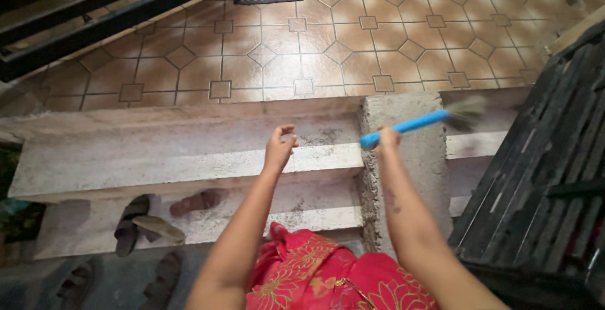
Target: The person sweeps outdoor stairs using a handheld broom, brushing dust and debris down each step.
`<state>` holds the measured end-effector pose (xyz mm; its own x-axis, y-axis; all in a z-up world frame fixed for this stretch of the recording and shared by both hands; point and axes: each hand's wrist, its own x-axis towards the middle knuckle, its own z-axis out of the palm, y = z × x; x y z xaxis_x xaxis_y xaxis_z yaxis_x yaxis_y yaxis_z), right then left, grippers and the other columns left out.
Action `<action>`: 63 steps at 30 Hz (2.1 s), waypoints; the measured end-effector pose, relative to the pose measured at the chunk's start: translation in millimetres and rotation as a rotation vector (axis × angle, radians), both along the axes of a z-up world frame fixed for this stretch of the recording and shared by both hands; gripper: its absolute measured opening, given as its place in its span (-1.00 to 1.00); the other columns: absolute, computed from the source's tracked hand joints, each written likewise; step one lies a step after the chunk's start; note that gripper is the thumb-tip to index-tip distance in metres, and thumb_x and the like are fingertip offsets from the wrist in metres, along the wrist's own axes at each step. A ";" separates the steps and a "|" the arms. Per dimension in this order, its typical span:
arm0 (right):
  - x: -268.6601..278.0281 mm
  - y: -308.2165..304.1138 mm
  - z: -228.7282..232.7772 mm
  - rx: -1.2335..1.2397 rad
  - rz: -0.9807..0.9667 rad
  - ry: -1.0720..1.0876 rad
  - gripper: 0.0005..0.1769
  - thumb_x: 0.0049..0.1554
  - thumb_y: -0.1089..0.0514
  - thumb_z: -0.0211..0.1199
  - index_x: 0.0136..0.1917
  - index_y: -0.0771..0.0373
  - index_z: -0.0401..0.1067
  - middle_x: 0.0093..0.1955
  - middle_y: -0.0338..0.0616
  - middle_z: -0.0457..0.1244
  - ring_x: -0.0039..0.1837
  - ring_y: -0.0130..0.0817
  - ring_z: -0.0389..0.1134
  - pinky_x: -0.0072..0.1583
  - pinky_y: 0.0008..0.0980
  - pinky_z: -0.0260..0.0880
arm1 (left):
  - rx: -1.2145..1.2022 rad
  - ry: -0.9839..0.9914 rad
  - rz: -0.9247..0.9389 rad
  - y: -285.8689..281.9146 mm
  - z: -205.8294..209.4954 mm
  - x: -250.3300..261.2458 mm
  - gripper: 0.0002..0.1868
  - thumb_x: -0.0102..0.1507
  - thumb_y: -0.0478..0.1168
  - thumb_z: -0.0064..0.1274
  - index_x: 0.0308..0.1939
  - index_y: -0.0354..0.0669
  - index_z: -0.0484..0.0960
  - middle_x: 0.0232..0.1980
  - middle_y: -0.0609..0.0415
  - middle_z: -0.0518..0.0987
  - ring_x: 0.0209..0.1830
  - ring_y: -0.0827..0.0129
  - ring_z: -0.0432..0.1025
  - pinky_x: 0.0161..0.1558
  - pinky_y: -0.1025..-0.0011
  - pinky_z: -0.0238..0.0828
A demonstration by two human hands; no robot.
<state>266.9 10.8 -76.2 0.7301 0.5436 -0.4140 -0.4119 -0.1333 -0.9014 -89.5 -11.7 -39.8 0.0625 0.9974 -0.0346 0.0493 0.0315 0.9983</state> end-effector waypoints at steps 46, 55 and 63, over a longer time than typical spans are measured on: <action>-403.9 -19.8 101.7 -0.194 1.447 0.113 -0.68 0.15 0.11 0.17 0.17 0.18 0.31 -0.22 -0.09 0.29 -0.35 -0.41 0.33 -0.35 -0.38 0.42 | -0.541 -0.598 0.284 35.5 -63.4 -166.7 -0.79 0.21 -0.13 0.16 -0.28 -0.22 0.58 -0.44 0.05 0.50 -0.56 0.27 0.36 -0.61 0.32 0.24; -456.3 -2.7 144.7 -0.035 1.529 0.204 -0.50 0.12 0.13 0.23 0.33 0.21 0.32 -0.08 -0.13 0.32 -0.33 -0.55 0.28 -0.32 -0.50 0.33 | -0.326 -0.596 0.455 29.2 17.8 -237.3 -0.65 0.22 -0.21 0.19 -0.04 -0.20 0.39 -0.22 0.00 0.48 -0.39 0.26 0.47 -0.45 0.20 0.55; -381.3 27.2 89.6 0.065 0.966 0.426 -0.56 0.18 0.12 0.27 0.17 0.50 0.30 -0.14 -0.07 0.28 -0.35 -0.54 0.26 -0.38 -0.60 0.27 | -0.339 -0.425 -0.061 50.2 58.2 -305.0 -0.47 0.29 -0.04 0.07 0.32 -0.07 0.44 0.12 0.06 0.64 -0.12 0.29 0.62 -0.25 0.43 0.49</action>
